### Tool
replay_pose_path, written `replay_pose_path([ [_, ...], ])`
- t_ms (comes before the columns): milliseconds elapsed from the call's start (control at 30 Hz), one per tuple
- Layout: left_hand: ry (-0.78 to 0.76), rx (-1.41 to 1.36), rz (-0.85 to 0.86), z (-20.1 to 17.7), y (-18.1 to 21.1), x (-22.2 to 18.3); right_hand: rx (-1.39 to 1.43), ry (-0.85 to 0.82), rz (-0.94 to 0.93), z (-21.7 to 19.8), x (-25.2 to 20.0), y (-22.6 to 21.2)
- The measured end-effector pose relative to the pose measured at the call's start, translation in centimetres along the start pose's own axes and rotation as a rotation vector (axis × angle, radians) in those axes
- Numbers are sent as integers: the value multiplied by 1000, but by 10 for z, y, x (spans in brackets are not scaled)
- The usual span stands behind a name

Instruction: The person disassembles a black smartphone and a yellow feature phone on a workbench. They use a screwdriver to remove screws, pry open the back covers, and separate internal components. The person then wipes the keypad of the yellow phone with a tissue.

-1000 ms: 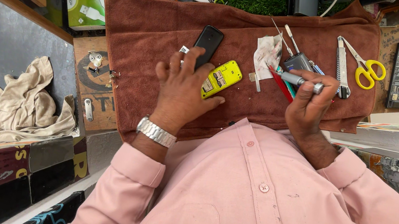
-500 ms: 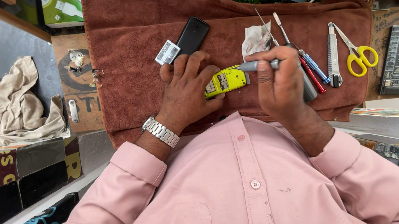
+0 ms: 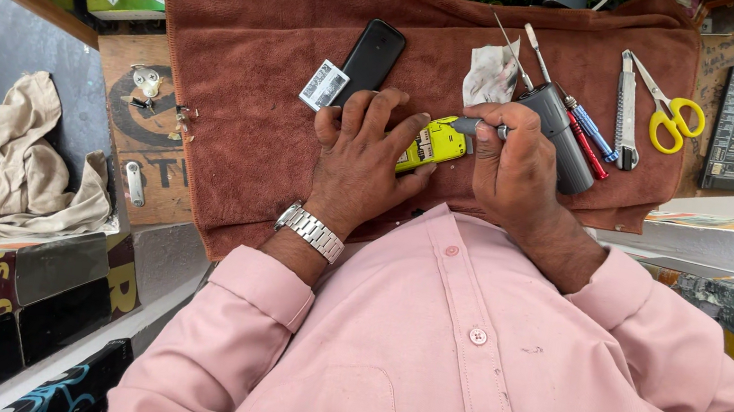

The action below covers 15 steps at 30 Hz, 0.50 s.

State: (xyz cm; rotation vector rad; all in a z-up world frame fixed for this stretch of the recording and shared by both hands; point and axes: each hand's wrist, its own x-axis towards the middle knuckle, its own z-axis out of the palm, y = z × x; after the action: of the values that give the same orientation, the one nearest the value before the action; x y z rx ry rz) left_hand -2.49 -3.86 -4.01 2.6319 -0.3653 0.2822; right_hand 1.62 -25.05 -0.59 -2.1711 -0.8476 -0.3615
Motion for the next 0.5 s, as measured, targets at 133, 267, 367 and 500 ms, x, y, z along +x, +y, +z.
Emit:
replay_pose_path([
  [133,-11,-17,-8,2,-1,1,0,-38,-7,1,2,0],
  [267,-25,-29,-15,4,-1,1,-3,-42,-23,1,2,-1],
  [367,-26,-27,-19,3,-1,1,-20,-51,-41,1,4,-2],
  [500,-32,-31,-24,4,-1,1,-29,-45,-27,1,4,-1],
])
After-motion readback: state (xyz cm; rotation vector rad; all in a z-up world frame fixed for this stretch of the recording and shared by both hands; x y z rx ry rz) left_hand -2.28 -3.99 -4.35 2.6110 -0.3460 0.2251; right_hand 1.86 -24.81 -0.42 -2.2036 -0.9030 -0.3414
